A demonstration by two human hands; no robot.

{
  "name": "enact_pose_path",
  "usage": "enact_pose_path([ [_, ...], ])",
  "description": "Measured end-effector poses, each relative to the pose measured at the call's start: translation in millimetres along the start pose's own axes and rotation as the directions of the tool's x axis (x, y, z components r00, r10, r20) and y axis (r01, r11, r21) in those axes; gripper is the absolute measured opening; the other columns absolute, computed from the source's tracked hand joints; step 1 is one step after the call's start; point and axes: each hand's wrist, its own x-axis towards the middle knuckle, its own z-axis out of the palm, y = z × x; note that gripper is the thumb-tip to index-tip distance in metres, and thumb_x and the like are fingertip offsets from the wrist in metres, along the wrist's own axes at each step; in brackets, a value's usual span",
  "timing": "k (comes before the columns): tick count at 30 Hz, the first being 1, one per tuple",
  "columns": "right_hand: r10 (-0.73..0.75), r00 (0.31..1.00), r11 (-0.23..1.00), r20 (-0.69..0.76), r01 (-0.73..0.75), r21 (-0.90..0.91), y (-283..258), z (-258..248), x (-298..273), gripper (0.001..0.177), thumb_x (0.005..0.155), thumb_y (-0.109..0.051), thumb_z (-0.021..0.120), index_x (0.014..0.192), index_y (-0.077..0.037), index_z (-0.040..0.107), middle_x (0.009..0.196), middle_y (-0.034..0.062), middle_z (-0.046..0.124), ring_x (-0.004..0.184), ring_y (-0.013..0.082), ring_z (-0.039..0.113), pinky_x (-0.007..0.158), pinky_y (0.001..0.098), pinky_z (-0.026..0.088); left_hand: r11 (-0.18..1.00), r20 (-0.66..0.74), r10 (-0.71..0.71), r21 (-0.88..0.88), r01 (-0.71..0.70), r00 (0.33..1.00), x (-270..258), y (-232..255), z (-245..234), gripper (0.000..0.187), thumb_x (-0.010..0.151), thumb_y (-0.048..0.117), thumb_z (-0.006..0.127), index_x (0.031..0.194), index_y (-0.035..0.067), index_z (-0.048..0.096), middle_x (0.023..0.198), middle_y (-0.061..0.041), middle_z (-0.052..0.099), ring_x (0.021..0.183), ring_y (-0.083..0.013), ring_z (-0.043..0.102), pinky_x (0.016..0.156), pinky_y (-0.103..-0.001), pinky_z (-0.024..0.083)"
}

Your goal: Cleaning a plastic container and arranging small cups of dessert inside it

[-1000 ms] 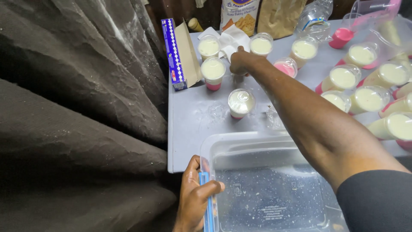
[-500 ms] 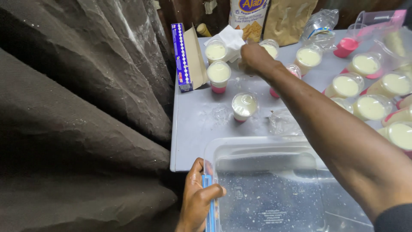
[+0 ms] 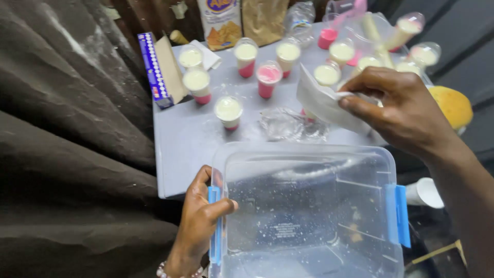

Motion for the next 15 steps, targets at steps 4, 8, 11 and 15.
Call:
enact_pose_path([
  [4, 0.334, 0.943, 0.919, -0.016, -0.322, 0.23, 16, -40, -128, 0.023, 0.097, -0.007, 0.078, 0.118, -0.001, 0.085, 0.125, 0.009, 0.085, 0.113, 0.0189, 0.076, 0.098, 0.0316, 0.054, 0.979, 0.131, 0.147, 0.123, -0.163, 0.98, -8, 5, 39, 0.042, 0.07, -0.004, 0.081, 0.096, 0.016, 0.054, 0.083, 0.002, 0.052, 0.072, -0.01, 0.049, 0.066, -0.03, 0.041],
  [8, 0.405, 0.913, 0.914, -0.06, -0.404, 0.02, 53, -22, -267, 0.021, 0.103, -0.021, 0.073, 0.118, -0.012, 0.083, 0.114, -0.0014, 0.087, 0.107, 0.0115, 0.075, 0.097, 0.0306, 0.052, 0.914, 0.285, 0.194, 0.296, -0.279, 0.939, -16, -5, 100, 0.044, 0.068, 0.001, 0.081, 0.095, 0.018, 0.051, 0.088, 0.004, 0.047, 0.082, -0.0104, 0.045, 0.073, -0.031, 0.038],
  [11, 0.278, 0.953, 0.95, -0.119, -0.291, -0.112, 79, 14, -340, 0.035, 0.096, -0.007, 0.074, 0.131, 0.0, 0.078, 0.13, 0.0289, 0.082, 0.125, 0.0523, 0.076, 0.107, 0.0623, 0.06, 0.903, 0.386, 0.291, 0.191, -0.385, 0.875, -7, -20, 157, 0.044, 0.063, -0.005, 0.078, 0.1, 0.008, 0.06, 0.08, -0.004, 0.052, 0.074, -0.0147, 0.053, 0.063, -0.03, 0.04],
  [15, 0.593, 0.777, 0.805, 0.211, -0.57, -0.166, 72, 73, -431, 0.056, 0.108, -0.048, 0.055, 0.144, -0.005, 0.061, 0.154, 0.0216, 0.059, 0.147, 0.0435, 0.059, 0.125, 0.0568, 0.043, 0.903, 0.453, 0.328, 0.108, -0.417, 0.829, -42, -36, 215, 0.038, 0.063, -0.007, 0.07, 0.092, 0.013, 0.055, 0.079, 0.001, 0.047, 0.071, -0.0102, 0.044, 0.063, -0.028, 0.034],
])
